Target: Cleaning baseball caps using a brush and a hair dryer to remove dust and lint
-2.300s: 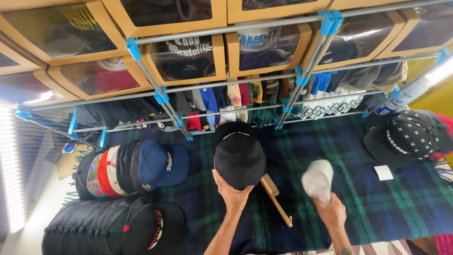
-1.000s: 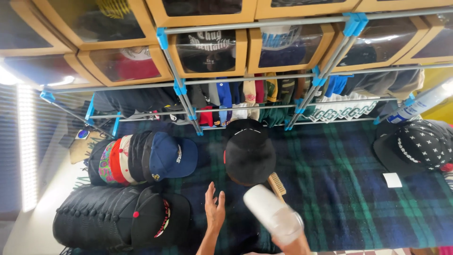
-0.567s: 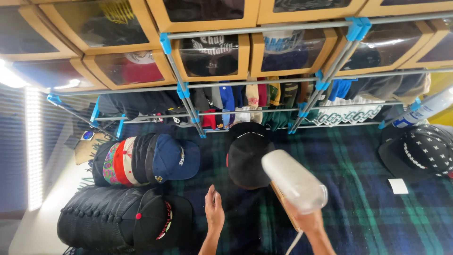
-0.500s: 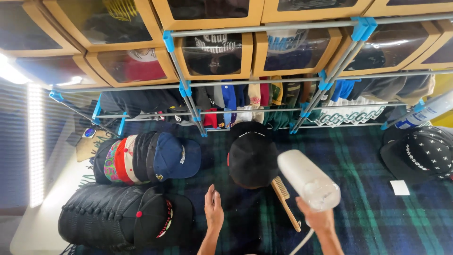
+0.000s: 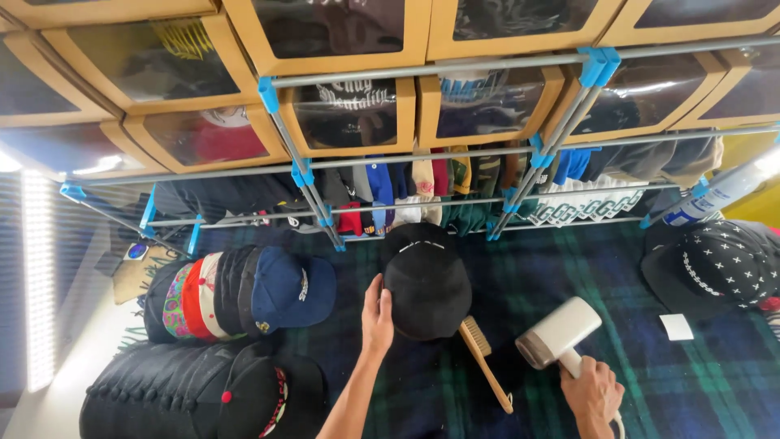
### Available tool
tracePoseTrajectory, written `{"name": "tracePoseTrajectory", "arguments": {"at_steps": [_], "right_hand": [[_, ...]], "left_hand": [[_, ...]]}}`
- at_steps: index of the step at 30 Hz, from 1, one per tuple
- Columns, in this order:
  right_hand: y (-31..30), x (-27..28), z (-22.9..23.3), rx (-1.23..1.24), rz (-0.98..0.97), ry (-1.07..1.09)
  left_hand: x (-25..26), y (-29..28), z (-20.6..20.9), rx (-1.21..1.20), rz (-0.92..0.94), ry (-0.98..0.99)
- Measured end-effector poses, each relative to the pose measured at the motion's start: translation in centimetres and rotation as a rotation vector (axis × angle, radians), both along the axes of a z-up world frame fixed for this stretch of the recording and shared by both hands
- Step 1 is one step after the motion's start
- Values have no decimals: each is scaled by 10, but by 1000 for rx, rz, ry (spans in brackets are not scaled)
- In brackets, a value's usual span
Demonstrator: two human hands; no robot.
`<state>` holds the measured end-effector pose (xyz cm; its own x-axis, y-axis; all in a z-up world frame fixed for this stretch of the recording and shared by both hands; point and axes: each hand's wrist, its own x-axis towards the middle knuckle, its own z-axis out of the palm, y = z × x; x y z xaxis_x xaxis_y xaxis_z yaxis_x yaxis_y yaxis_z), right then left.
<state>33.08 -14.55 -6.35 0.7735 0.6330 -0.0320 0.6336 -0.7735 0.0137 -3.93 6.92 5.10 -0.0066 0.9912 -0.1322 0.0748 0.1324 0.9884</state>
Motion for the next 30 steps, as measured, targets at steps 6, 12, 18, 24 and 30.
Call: {"name": "tracePoseTrajectory", "arguments": {"at_steps": [6, 12, 18, 24, 30], "right_hand": [[13, -104, 4, 506, 328, 33], [52, -153, 7, 67, 236, 598], [65, -165, 32, 830, 400, 705], [95, -162, 67, 671, 22, 952], [77, -220, 74, 1078, -127, 1432]], "left_hand": [[15, -2, -6, 101, -36, 67], [15, 1, -7, 97, -3, 56], [10, -8, -6, 56, -78, 78], [10, -10, 6, 34, -60, 101], [8, -6, -15, 106, -58, 98]]}}
